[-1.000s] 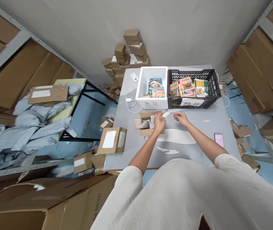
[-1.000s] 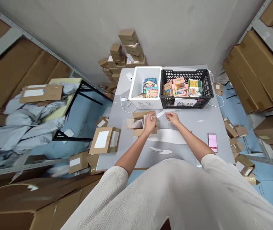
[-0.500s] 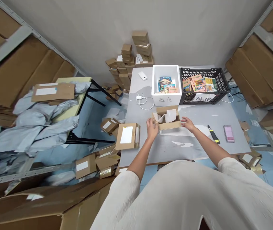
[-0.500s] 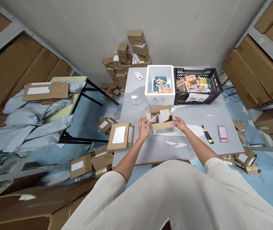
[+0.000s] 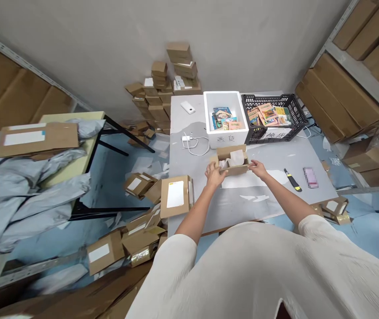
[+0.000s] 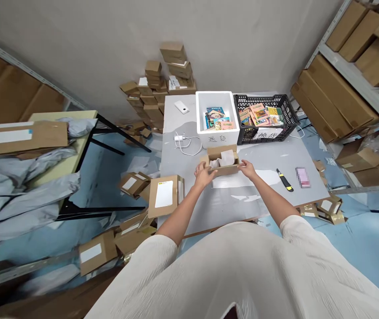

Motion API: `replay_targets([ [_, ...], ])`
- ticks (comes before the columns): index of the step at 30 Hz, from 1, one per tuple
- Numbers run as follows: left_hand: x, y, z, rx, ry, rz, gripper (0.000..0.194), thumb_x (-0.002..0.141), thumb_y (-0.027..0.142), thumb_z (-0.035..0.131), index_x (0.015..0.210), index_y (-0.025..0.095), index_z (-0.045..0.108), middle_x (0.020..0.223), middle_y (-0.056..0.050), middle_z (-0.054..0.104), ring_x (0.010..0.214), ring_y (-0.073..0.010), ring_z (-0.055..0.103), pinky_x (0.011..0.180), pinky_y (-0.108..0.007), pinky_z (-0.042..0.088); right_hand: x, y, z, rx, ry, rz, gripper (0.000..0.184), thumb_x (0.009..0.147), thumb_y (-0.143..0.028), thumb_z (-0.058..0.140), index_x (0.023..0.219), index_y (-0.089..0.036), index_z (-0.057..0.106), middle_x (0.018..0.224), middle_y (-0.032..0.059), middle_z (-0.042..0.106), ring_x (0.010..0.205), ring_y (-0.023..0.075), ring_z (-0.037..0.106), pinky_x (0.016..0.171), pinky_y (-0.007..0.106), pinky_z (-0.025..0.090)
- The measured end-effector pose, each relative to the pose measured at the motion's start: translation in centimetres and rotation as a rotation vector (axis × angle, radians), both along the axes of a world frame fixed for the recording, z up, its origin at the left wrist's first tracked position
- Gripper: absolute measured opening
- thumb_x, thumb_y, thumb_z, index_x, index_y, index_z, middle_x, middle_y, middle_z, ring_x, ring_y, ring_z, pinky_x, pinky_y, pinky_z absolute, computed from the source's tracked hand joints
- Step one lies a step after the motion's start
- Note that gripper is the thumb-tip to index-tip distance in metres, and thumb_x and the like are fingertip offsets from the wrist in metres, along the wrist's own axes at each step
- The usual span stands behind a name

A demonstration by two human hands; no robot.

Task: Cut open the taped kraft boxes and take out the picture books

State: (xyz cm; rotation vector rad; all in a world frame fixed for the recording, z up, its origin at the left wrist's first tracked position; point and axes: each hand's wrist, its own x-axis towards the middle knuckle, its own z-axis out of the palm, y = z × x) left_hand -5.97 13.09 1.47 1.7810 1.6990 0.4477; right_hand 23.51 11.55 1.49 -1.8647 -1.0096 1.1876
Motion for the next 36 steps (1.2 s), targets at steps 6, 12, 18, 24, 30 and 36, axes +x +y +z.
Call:
replay_targets([
  [6,-1.0,1.6,-0.7,0.055,-0.224,0.311,0.068,0.086,0.029,0.080,0.149,0.021,0.056,0.150,-0.017,0.057,0.137,-0.0307,0.062,0.118,-0.044,0.049,-0.3,0.3,-1.3,-0.071,-0.103,0.047,0.036,0.086,-0.040,0.073,0.113,-0.019,0.080,0.088,0.0048,0.079,0.085,0.0220,0.072,0.083,0.035,0.062],
  [12,0.5,0.4,-0.4,-0.071,-0.246,0.261,0.012,0.095,0.026,0.064,0.106,0.024,0.065,0.100,-0.004,0.073,0.101,-0.0236,0.071,0.096,-0.035,0.055,-0.5,-0.5,-1.7,0.037,-0.107,0.029,0.029,0.079,-0.033,0.070,0.104,-0.024,0.081,0.107,0.0038,0.084,0.105,0.0241,0.074,0.101,0.041,0.061],
  [18,4.0,-2.0,1.0,0.134,-0.202,0.204,0.014,0.098,0.031,0.059,0.111,0.026,0.062,0.112,-0.007,0.073,0.109,-0.0259,0.069,0.098,-0.037,0.055,1.7,-2.5,-0.1,0.158,-0.023,-0.088,0.032,0.079,-0.030,0.070,0.108,-0.023,0.080,0.120,0.0075,0.084,0.113,0.0259,0.076,0.109,0.042,0.058],
  [24,10.6,-3.0,3.4,0.082,-0.250,0.171,0.031,0.099,0.032,0.062,0.129,0.027,0.059,0.121,-0.007,0.075,0.111,-0.0280,0.072,0.095,-0.038,0.056,7.8,-6.0,2.2,0.213,-0.034,-0.219,0.037,0.081,-0.029,0.070,0.116,-0.021,0.081,0.122,0.0089,0.083,0.111,0.0265,0.077,0.109,0.042,0.059],
  [30,21.0,-4.6,5.1,0.078,-0.255,0.035,0.030,0.098,0.031,0.064,0.127,0.026,0.060,0.119,-0.007,0.076,0.111,-0.0289,0.072,0.094,-0.038,0.056,17.8,-10.3,3.5,0.241,-0.121,-0.347,0.040,0.082,-0.031,0.070,0.119,-0.019,0.080,0.123,0.0107,0.083,0.100,0.0253,0.076,0.103,0.042,0.061],
  [36,34.2,-7.2,5.4,0.071,-0.348,-0.180,0.035,0.099,0.028,0.061,0.134,0.024,0.059,0.126,-0.008,0.076,0.113,-0.0262,0.073,0.097,-0.036,0.057,29.3,-16.7,3.9,0.231,-0.236,-0.519,0.038,0.082,-0.035,0.071,0.116,-0.021,0.080,0.123,0.0101,0.083,0.100,0.0270,0.075,0.101,0.043,0.062],
])
